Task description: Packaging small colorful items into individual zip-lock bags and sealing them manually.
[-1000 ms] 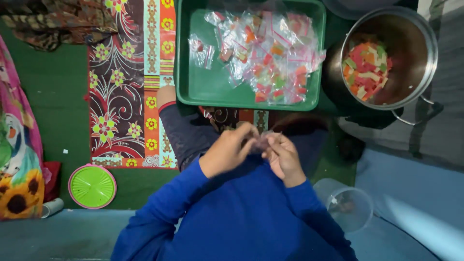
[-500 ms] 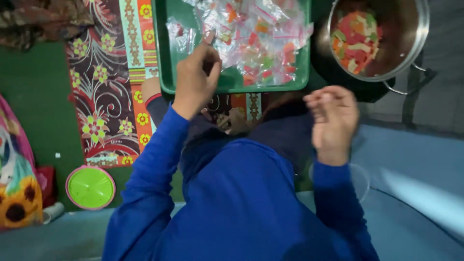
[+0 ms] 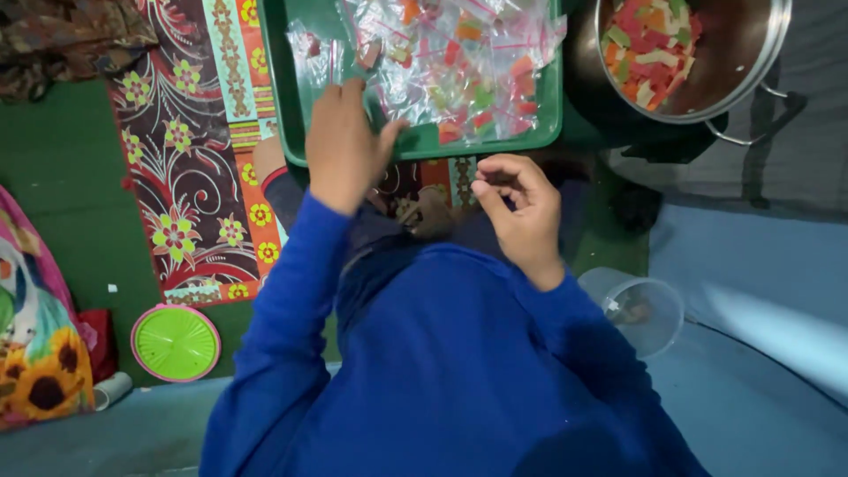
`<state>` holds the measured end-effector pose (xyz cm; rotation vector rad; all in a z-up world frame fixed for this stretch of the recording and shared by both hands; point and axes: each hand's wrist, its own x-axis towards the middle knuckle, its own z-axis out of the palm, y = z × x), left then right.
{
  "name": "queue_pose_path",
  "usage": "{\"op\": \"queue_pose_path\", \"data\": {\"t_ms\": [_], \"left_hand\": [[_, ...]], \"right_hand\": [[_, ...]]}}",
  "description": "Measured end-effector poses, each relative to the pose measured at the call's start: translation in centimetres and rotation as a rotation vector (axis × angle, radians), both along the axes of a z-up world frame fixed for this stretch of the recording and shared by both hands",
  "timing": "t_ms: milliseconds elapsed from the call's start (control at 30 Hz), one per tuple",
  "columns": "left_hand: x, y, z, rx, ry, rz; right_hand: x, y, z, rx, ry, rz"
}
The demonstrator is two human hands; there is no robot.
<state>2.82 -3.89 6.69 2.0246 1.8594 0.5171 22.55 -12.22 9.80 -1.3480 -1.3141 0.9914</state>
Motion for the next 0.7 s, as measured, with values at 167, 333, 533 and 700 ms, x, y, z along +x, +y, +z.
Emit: {"op": "queue_pose_path", "data": {"t_ms": [167, 333, 533, 700], "left_hand": [[-0.2, 1.9, -3.0, -0.073, -0.06, 0.061], [-0.8, 1.6, -2.6, 0.04, -0.167, 0.061], [0.9, -3.1, 3.6, 0.164, -0.446, -0.235], [2.5, -6.5, 4.4, -0.003, -0.686, -0.365]], "right_hand": [[0.2, -0.8, -1.1, -0.048, -0.04, 0.074], [0.7, -1.5, -2.4, -0.103, 0.01, 0.074], [0.3, -1.7, -2.1, -0.082, 0.139, 0.035], [-0.5, -2.1, -2.3, -0.062, 0.189, 0.079]]}}
